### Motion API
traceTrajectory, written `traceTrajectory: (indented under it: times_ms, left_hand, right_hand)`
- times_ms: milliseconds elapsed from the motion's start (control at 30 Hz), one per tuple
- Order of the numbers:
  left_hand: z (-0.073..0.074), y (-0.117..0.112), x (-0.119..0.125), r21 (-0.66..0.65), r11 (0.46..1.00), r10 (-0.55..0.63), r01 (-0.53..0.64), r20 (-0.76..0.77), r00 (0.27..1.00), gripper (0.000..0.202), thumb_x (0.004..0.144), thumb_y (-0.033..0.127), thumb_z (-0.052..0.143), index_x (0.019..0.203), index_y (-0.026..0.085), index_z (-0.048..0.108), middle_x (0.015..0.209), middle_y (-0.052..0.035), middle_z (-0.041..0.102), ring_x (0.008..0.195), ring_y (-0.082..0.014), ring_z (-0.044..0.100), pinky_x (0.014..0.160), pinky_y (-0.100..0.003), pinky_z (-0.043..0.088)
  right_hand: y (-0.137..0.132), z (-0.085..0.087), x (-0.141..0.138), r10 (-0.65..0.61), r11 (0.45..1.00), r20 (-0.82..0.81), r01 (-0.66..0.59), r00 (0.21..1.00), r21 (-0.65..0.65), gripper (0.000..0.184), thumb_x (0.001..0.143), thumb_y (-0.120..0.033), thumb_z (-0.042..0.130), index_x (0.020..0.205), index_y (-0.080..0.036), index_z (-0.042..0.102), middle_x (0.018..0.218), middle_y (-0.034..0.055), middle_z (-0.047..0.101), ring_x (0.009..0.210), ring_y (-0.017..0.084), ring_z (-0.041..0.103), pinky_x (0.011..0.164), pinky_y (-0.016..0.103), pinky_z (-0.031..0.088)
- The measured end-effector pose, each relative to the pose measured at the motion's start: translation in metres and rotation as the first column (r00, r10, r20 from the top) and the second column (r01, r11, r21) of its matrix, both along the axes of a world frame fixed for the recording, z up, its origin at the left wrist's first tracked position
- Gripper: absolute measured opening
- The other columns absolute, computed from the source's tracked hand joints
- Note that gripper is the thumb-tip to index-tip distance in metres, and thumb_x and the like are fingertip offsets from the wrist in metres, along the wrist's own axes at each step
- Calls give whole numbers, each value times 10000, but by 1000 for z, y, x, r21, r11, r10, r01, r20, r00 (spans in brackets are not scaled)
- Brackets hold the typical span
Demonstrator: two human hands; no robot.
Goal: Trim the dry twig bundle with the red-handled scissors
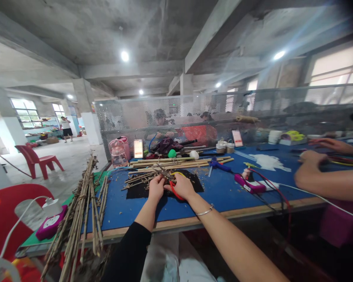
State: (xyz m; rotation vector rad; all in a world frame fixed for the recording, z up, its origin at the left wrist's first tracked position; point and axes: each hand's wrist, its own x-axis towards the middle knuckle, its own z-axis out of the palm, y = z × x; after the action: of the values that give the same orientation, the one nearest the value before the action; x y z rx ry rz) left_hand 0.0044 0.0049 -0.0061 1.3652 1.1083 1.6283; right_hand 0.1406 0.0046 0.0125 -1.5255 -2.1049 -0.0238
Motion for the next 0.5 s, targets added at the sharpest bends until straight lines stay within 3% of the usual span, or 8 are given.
traceTrajectory:
  times_ms: [133,300,500]
  left_hand:
    - [2,-3,1,-10,1000,5,-5,-16,1000,230,706,117,518,878,124,671,839,-56,684,756,-154,608,730,-256,463]
    - [-1,-2,1,-84,996,-13,9,-43,999,263,726,183,507,932,125,659,759,-49,681,617,-146,592,608,-261,476]
    - [0,-1,-1,22,1000,-9,10,-63,998,268,692,177,546,925,126,669,873,-60,683,800,-172,601,787,-286,446]
  right_hand:
    - [-1,0,0,25,1000,0,-25,1000,12,531,647,-607,566,928,-160,518,922,99,597,905,224,558,734,283,375]
    - [-3,2,0,-25,998,8,25,1000,-65,547,660,-641,522,948,-177,517,890,91,620,843,226,588,692,293,387]
    - [-5,5,0,-74,995,28,76,997,-69,574,623,-692,506,900,-191,541,848,83,644,822,239,607,663,285,402]
